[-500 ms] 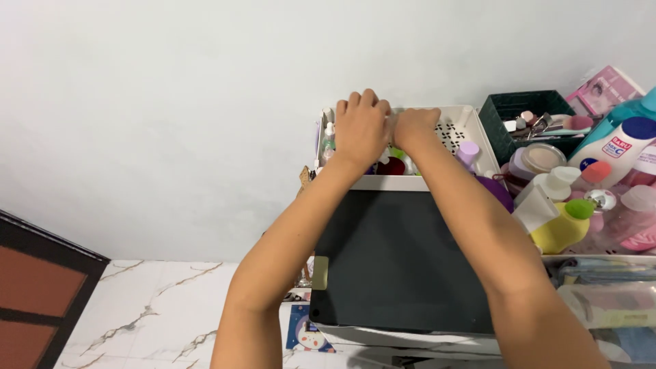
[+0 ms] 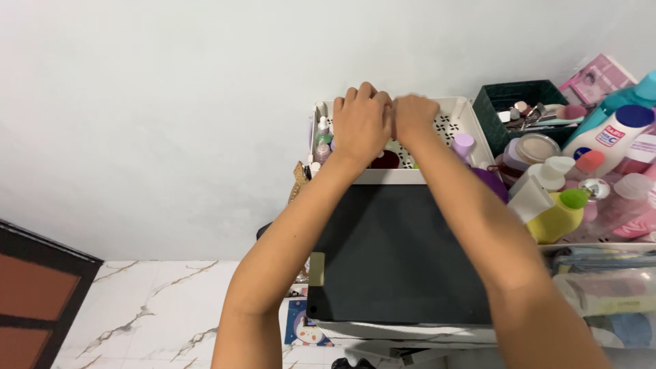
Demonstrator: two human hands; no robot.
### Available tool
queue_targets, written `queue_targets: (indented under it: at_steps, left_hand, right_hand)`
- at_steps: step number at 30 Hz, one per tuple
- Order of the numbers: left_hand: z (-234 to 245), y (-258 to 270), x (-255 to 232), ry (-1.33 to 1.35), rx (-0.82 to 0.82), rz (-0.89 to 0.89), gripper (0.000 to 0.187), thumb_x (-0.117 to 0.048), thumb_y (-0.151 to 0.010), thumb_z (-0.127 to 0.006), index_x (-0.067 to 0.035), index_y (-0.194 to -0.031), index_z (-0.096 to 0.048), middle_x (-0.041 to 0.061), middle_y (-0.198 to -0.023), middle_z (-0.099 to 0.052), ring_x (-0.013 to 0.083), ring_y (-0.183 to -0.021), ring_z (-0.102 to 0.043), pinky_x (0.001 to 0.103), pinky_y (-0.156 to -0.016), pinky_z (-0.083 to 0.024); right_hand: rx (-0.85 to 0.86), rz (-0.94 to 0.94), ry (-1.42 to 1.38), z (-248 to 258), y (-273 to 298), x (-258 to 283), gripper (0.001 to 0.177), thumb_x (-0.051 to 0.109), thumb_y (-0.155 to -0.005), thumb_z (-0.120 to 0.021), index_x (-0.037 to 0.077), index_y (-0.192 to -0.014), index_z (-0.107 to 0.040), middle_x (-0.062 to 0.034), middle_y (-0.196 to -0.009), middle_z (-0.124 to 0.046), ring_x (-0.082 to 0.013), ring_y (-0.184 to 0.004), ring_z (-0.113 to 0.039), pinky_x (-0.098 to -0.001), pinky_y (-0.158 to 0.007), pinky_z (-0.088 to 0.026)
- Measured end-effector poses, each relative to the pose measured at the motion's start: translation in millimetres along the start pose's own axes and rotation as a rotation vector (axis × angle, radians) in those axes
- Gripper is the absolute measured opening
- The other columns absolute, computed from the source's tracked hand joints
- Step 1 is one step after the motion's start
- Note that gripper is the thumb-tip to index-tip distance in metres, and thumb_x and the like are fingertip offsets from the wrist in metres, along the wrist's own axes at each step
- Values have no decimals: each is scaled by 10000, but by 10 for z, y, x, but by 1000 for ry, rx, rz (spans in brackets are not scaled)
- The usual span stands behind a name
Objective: Organizing various skincare and makeup products into storage containers on a vanity
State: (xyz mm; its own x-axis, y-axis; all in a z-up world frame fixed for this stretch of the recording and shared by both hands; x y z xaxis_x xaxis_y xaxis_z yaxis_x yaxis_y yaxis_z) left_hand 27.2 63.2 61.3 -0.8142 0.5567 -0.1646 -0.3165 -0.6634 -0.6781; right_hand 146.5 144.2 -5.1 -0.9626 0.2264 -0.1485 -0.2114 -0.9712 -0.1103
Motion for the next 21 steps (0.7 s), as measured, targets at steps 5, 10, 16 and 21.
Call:
queue_targets:
  at_steps: [5, 10, 16, 21]
  left_hand:
    - [445, -13, -161, 247, -170, 5, 328, -113, -901, -605, -204, -1215, -635, 73, -1122, -610, 336, -973, -615, 487, -793, -460]
    - [893, 117, -513, 775, -212, -61, 255, -244, -1034, -483, -175, -1224, -639, 36, -1122, -615, 197, -994, -663, 363, -926, -506]
    - [734, 229, -1035, 963, -21, -207, 214, -198, -1042, -494, -123, -1090, -689, 41, -1061, -648, 182, -924, -635, 343, -898, -504]
    - [593, 275, -1387, 999, 104, -212, 183, -165, -1010, -535, -155, -1055, -713, 29, -1015, -637, 177, -918, -652, 344, -878, -497]
  right_hand:
    - [-23, 37, 108, 1104, 535, -280, 491, 500, -956, -631, 108, -1248, -686, -157, -1262, -592, -352, -1036, -647, -418, -801, -531]
    - [89, 204, 207, 2061, 1786, -984, 306, 447, -865, -714, 184, -1021, -707, -33, -1039, -724, -283, -945, -724, -436, -813, -567]
    - [532, 181, 363, 1248, 2789, -1675, 472, 507, -897, -649, 544, -1319, -443, 256, -1213, -688, 25, -897, -802, -212, -814, -683]
    - [411, 482, 307, 349, 2823, -1722, 250, 279, -843, -644, 278, -1060, -519, 66, -916, -638, -219, -858, -662, -477, -624, -522]
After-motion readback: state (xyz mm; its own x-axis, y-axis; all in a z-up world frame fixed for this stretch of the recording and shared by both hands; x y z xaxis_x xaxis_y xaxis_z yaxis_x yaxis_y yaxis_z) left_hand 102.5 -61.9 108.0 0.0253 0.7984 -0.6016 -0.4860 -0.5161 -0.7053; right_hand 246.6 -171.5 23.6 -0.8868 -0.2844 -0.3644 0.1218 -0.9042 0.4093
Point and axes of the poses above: each hand's wrist, its own y-axis away from the middle knuckle, its own z-axis out of the back of the hand, x = y × z, the point moved 9 cm from there along -y, towards the middle knuckle
